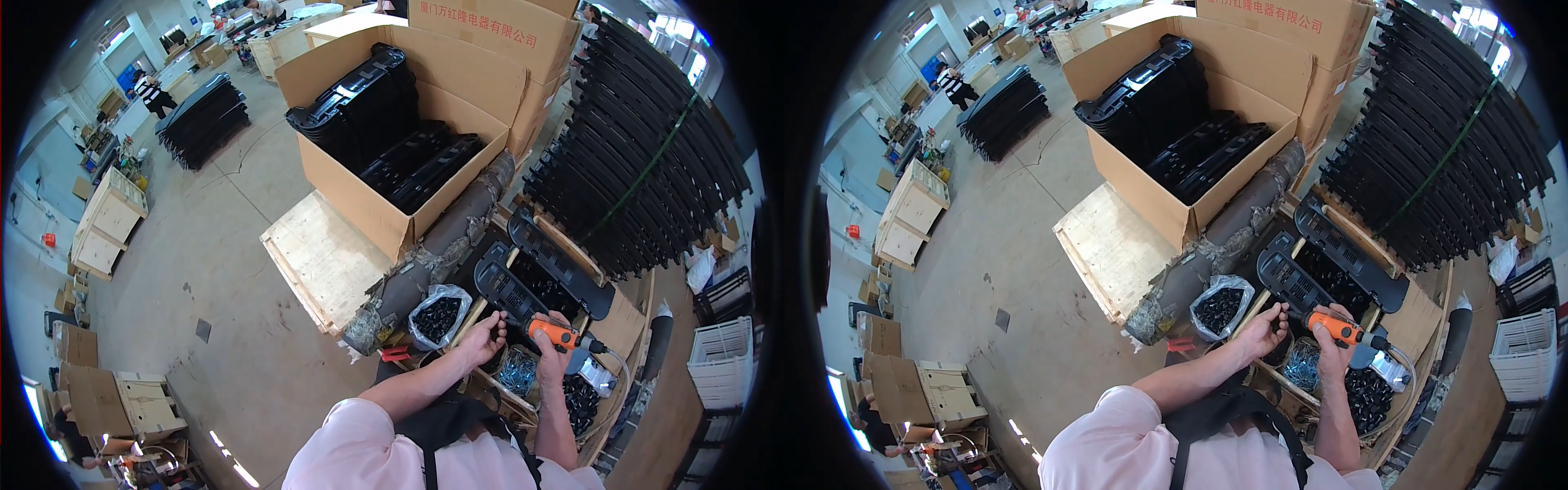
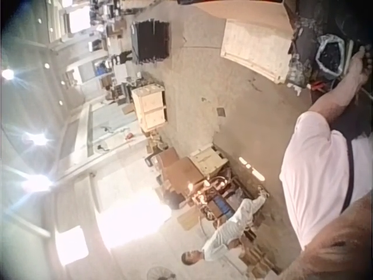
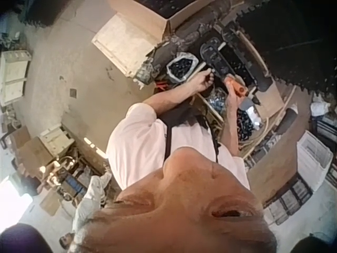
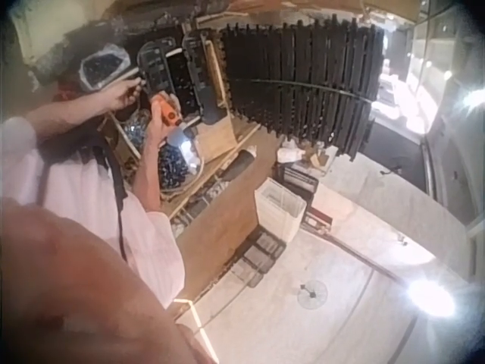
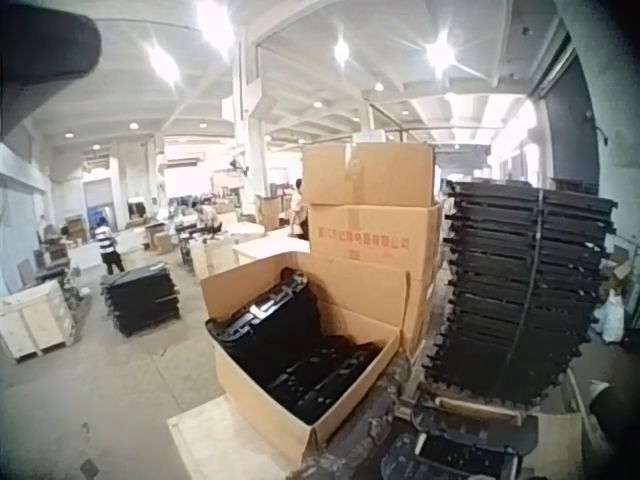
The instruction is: Assembling plastic housings by inserting screws using a power screwdriver.
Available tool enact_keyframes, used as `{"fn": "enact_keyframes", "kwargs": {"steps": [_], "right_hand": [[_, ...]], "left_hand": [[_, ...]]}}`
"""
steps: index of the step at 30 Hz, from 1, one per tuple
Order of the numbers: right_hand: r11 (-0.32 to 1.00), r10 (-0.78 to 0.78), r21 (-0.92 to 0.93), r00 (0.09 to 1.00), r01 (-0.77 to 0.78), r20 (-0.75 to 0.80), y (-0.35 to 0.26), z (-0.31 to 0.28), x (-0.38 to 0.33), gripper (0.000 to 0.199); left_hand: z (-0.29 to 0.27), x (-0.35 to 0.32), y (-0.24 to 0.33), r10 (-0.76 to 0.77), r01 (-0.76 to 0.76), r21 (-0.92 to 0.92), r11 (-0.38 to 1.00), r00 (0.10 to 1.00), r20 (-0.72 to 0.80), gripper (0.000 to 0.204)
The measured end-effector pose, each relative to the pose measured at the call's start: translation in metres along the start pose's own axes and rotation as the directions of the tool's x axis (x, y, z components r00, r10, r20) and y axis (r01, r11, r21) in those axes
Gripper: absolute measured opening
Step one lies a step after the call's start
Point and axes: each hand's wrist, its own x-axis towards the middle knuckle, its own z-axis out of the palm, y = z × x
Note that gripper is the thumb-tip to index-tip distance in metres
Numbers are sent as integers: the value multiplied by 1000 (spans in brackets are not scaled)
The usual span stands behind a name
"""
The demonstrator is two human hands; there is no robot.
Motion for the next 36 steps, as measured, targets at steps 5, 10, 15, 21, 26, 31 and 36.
{"fn": "enact_keyframes", "kwargs": {"steps": [5,10,15,21,26,31,36], "right_hand": [[1000,-16,-24,999,15,-28,-5,-4,-4,52],[1000,-30,3,999,30,11,-2,-1,3,51],[998,-10,-59,999,12,35,-5,8,13,51],[984,-29,-175,998,39,59,-5,21,30,51],[976,-26,-215,997,42,78,8,24,43,50],[975,-33,-215,994,55,104,14,29,48,50],[967,-51,-239,989,84,142,19,33,55,49]], "left_hand": [[4,-3,-11,-38,39,-49,998,999,19,25],[3,1,-7,-38,39,-30,999,999,29,29],[7,-3,1,-32,32,-3,999,999,39,35],[-13,7,-7,-16,28,109,994,994,-110,41],[-9,19,-8,68,67,461,885,960,-271,42],[4,29,-2,133,34,566,823,959,-251,45],[7,37,-1,165,29,629,777,955,-248,45]]}}
